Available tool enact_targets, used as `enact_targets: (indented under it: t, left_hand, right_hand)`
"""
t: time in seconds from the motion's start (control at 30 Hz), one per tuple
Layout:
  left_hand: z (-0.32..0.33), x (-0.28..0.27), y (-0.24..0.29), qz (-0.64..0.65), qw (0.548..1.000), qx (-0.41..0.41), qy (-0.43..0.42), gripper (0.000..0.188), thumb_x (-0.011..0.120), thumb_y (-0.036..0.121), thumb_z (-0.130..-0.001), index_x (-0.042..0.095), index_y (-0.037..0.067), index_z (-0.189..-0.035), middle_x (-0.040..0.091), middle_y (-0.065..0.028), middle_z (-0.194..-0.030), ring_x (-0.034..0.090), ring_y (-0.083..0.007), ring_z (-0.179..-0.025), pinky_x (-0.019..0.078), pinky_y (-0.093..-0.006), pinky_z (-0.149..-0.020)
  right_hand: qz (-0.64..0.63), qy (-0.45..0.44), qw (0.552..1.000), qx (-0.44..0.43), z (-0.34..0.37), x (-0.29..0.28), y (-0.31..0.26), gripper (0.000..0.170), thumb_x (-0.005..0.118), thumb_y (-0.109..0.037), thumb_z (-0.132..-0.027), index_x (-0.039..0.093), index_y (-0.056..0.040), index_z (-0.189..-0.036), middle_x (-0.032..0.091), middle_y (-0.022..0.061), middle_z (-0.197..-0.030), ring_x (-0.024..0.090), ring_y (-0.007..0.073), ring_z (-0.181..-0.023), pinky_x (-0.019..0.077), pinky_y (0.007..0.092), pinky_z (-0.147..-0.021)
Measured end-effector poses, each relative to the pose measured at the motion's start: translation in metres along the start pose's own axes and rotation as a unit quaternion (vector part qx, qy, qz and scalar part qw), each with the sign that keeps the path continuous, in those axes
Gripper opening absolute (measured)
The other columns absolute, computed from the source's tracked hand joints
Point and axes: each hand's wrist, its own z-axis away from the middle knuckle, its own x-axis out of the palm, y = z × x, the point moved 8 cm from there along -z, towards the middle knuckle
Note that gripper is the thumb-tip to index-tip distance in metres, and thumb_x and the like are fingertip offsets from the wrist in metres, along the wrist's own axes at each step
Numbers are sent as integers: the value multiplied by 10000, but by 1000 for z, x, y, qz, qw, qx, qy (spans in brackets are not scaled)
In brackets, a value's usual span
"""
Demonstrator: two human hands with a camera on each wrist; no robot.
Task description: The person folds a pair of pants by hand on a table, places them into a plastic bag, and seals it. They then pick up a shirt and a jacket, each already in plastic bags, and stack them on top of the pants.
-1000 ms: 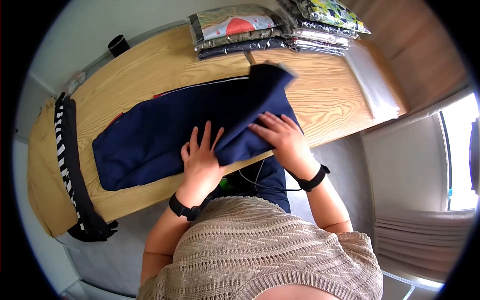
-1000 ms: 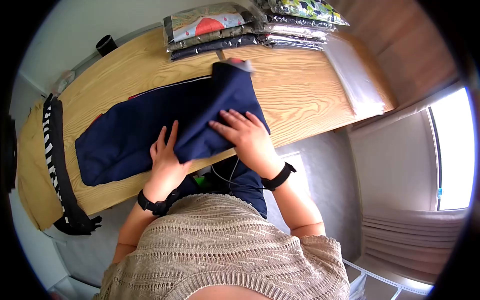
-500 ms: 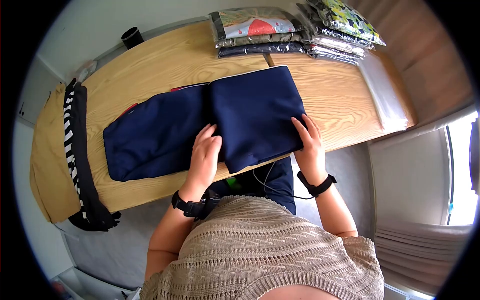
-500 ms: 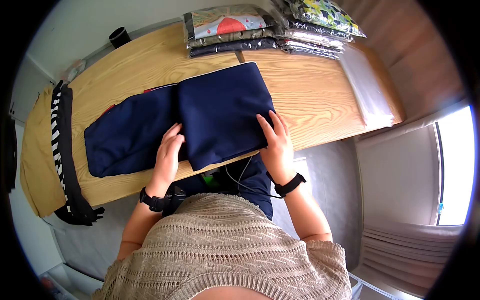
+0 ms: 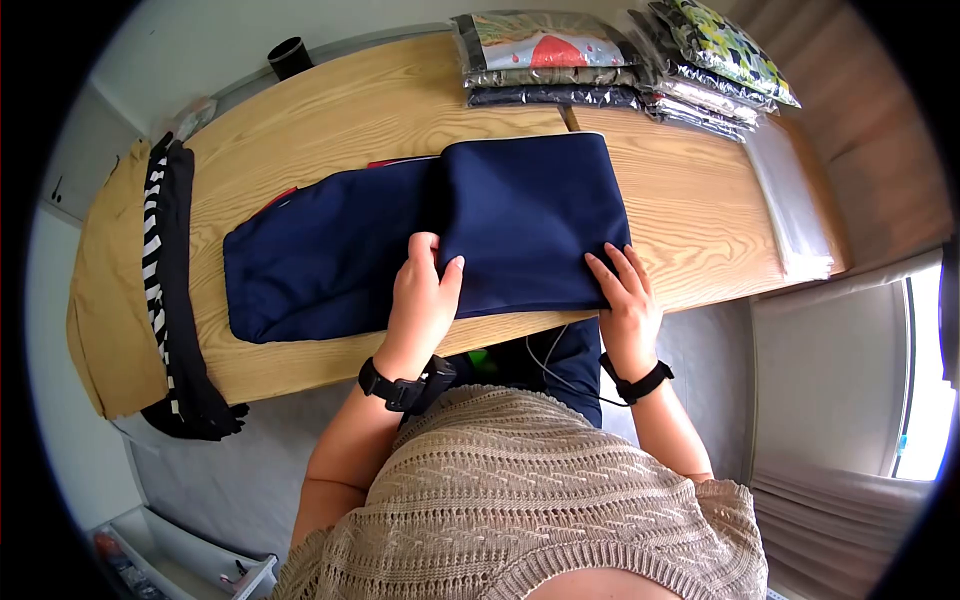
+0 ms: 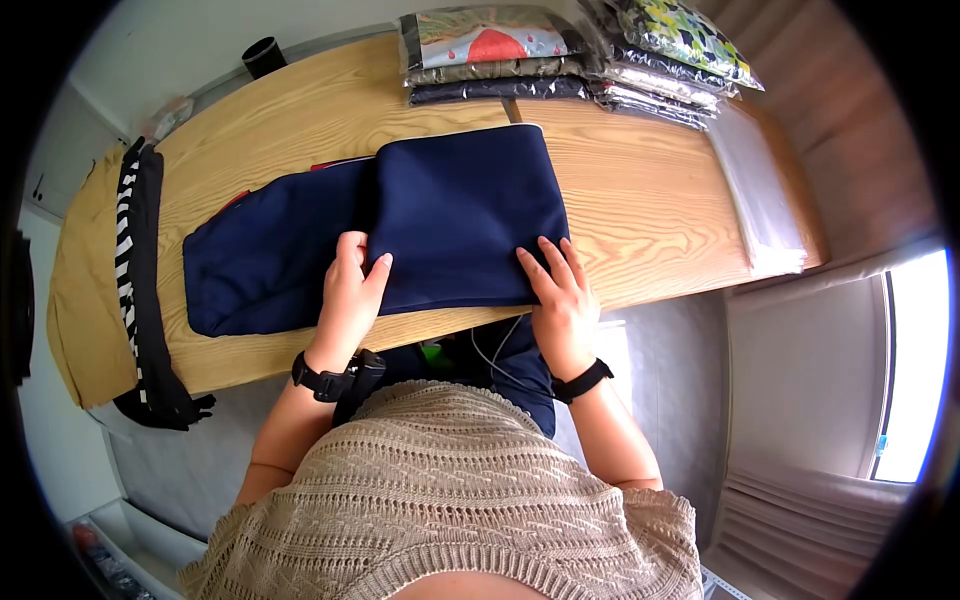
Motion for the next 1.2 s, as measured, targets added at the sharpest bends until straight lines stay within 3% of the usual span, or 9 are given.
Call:
enact_targets:
  t: [0.17,0.27,0.4,0.67,0.73,0.8,0.87,1.0,1.2]
  left_hand:
    - [1,1,4,-4,999,43,23,314,580,120,-865,485,-17,-1131,603,-266,-890,595,-419,-847,487,-419,-730]
    - [0,6,-10,53,999,2,8,337,570,118,-887,477,-21,-1180,630,-216,-935,628,-322,-864,492,-363,-768]
    - [0,17,-18,355,931,-59,-62,308,512,117,-943,461,-37,-1205,608,-72,-1050,568,-104,-938,461,-249,-823]
    - [3,19,24,545,815,-134,-142,365,498,132,-955,413,10,-1288,582,-55,-1092,563,-101,-963,458,-214,-807]
    - [2,23,27,555,805,-126,-170,403,483,166,-966,385,31,-1333,581,-70,-1119,550,-119,-1017,448,-233,-845]
    - [-2,18,45,371,912,-10,-176,394,457,202,-980,416,36,-1335,563,-79,-1189,503,-158,-1122,394,-320,-959]
    - [2,32,42,61,975,133,-170,416,457,256,-966,439,81,-1343,499,-142,-1315,415,-280,-1268,252,-390,-1078]
    - [20,50,48,-159,945,190,-212,479,536,281,-901,453,146,-1353,270,-180,-1475,200,-338,-1384,145,-521,-1098]
    - [22,59,51,-226,931,193,-212,526,555,301,-890,419,165,-1380,221,-203,-1487,174,-388,-1379,135,-579,-1078]
  right_hand:
    - [-54,-10,998,42,4,1,7,582,531,100,-643,608,-151,-1163,548,94,-1237,453,324,-1226,430,428,-943]
    - [36,-54,997,31,-10,-15,-28,588,588,4,-637,562,-136,-1207,484,135,-1299,354,313,-1305,222,559,-1045]
    - [-64,-68,990,-107,-24,5,-87,608,617,-77,-668,498,-83,-1264,483,148,-1299,431,311,-1239,294,477,-1038]
    - [-261,-44,964,-33,-51,7,-89,672,677,-13,-630,473,-26,-1270,594,191,-1132,574,339,-1068,470,337,-880]
    - [-431,-63,898,61,-57,16,-62,516,651,15,-670,551,-9,-1176,637,198,-987,611,310,-1001,468,310,-850]
    - [-463,-64,854,228,-71,6,-17,258,601,-64,-855,586,1,-1105,668,130,-928,630,192,-880,469,272,-770]
    - [-767,-53,525,366,-71,13,15,213,576,-120,-903,596,4,-1075,667,104,-976,653,193,-877,533,289,-764]
    - [-807,37,437,395,-66,-6,116,308,558,-160,-922,536,40,-1156,623,156,-1118,627,272,-995,515,374,-897]
    - [-735,224,383,513,20,5,262,330,530,-193,-935,523,-16,-1213,560,130,-1251,524,271,-1163,367,432,-1047]
